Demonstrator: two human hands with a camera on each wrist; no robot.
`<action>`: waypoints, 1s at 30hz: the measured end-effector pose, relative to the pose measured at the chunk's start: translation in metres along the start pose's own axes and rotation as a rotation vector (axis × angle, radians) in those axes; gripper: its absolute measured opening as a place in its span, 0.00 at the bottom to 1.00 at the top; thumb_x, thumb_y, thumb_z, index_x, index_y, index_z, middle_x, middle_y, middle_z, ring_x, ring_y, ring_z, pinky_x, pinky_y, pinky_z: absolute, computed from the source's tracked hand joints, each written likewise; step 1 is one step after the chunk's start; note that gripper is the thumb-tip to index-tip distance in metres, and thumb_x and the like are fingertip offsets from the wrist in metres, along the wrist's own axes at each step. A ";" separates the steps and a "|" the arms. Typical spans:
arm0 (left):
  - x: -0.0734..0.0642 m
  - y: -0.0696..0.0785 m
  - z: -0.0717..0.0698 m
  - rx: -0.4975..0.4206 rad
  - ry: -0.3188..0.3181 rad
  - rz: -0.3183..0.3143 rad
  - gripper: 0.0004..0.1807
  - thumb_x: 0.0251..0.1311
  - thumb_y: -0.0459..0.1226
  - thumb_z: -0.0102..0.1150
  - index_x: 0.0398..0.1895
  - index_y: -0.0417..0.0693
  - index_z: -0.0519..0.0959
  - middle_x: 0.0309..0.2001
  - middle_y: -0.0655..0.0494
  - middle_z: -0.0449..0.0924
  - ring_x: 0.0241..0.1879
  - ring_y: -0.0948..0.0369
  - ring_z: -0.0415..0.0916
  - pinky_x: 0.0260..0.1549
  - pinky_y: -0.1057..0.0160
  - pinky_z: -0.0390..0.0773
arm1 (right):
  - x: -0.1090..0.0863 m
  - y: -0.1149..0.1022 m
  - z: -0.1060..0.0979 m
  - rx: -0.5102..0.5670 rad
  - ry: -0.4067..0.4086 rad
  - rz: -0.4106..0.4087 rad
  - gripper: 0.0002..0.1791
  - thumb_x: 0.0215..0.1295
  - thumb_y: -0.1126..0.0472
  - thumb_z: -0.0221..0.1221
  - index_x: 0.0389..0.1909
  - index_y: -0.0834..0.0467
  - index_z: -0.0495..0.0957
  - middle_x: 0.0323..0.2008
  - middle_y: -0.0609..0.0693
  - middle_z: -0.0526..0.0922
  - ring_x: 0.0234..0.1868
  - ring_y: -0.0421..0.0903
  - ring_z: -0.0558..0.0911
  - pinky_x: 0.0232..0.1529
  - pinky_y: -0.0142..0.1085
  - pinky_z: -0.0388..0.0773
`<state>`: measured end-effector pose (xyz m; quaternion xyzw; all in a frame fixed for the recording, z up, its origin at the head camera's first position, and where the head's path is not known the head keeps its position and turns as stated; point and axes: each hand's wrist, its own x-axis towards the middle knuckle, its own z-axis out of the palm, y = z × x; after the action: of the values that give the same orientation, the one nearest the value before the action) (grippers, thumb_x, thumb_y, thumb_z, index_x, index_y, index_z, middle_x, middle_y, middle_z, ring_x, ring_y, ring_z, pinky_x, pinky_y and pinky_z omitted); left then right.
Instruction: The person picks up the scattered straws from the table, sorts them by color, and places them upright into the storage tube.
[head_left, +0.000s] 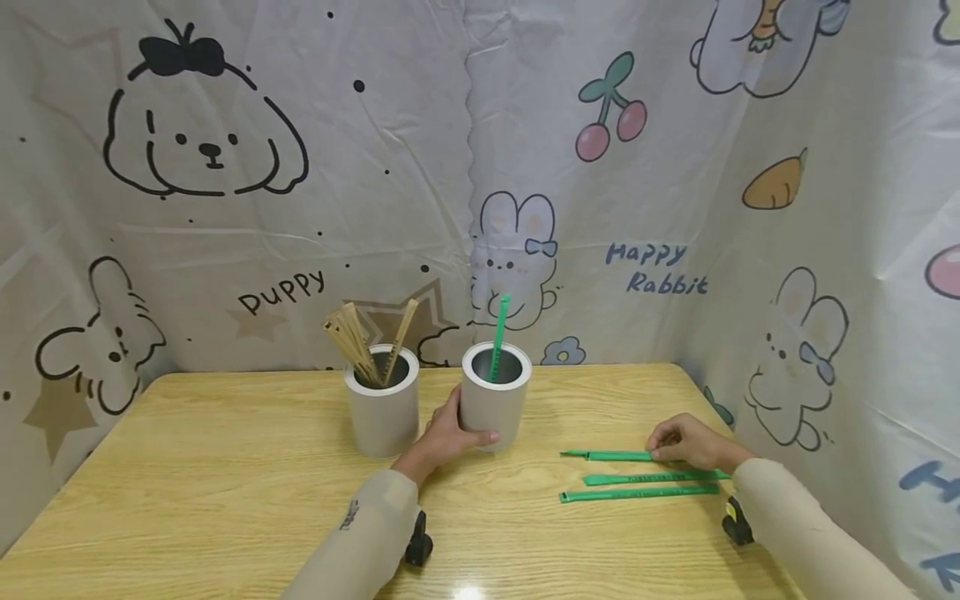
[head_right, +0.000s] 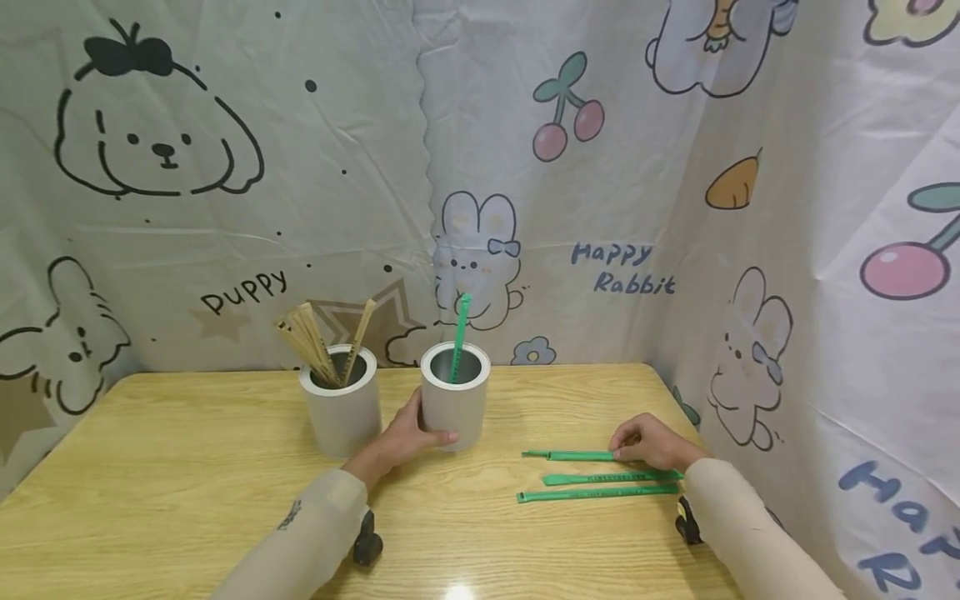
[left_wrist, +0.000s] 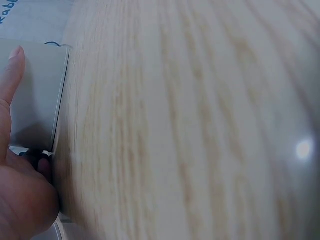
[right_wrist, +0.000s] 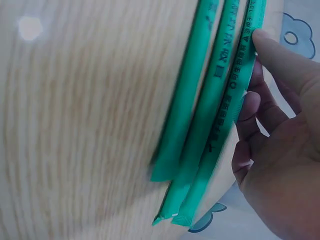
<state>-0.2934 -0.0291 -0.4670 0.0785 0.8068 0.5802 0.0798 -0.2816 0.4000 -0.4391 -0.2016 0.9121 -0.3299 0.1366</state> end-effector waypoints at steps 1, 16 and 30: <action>0.000 0.000 0.000 0.002 0.001 -0.004 0.60 0.50 0.42 0.79 0.81 0.50 0.49 0.78 0.42 0.59 0.76 0.42 0.59 0.75 0.39 0.57 | 0.000 -0.001 0.000 0.002 -0.001 0.003 0.04 0.64 0.67 0.65 0.35 0.66 0.84 0.34 0.54 0.86 0.34 0.33 0.78 0.38 0.28 0.77; 0.000 -0.002 -0.001 0.002 0.003 -0.004 0.60 0.51 0.42 0.79 0.81 0.50 0.48 0.77 0.42 0.59 0.76 0.42 0.59 0.75 0.39 0.57 | 0.004 -0.004 0.001 0.010 -0.043 0.021 0.06 0.62 0.67 0.67 0.36 0.67 0.84 0.35 0.54 0.86 0.32 0.37 0.77 0.34 0.29 0.77; 0.000 -0.001 0.001 -0.028 -0.008 0.010 0.60 0.51 0.41 0.79 0.81 0.49 0.48 0.78 0.42 0.58 0.76 0.42 0.58 0.76 0.40 0.57 | 0.006 -0.033 -0.021 0.130 0.130 0.092 0.18 0.75 0.56 0.58 0.52 0.68 0.80 0.50 0.59 0.83 0.44 0.35 0.79 0.49 0.39 0.80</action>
<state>-0.2935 -0.0281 -0.4686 0.0835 0.7978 0.5916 0.0812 -0.2862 0.3859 -0.4027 -0.1282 0.9039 -0.3942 0.1052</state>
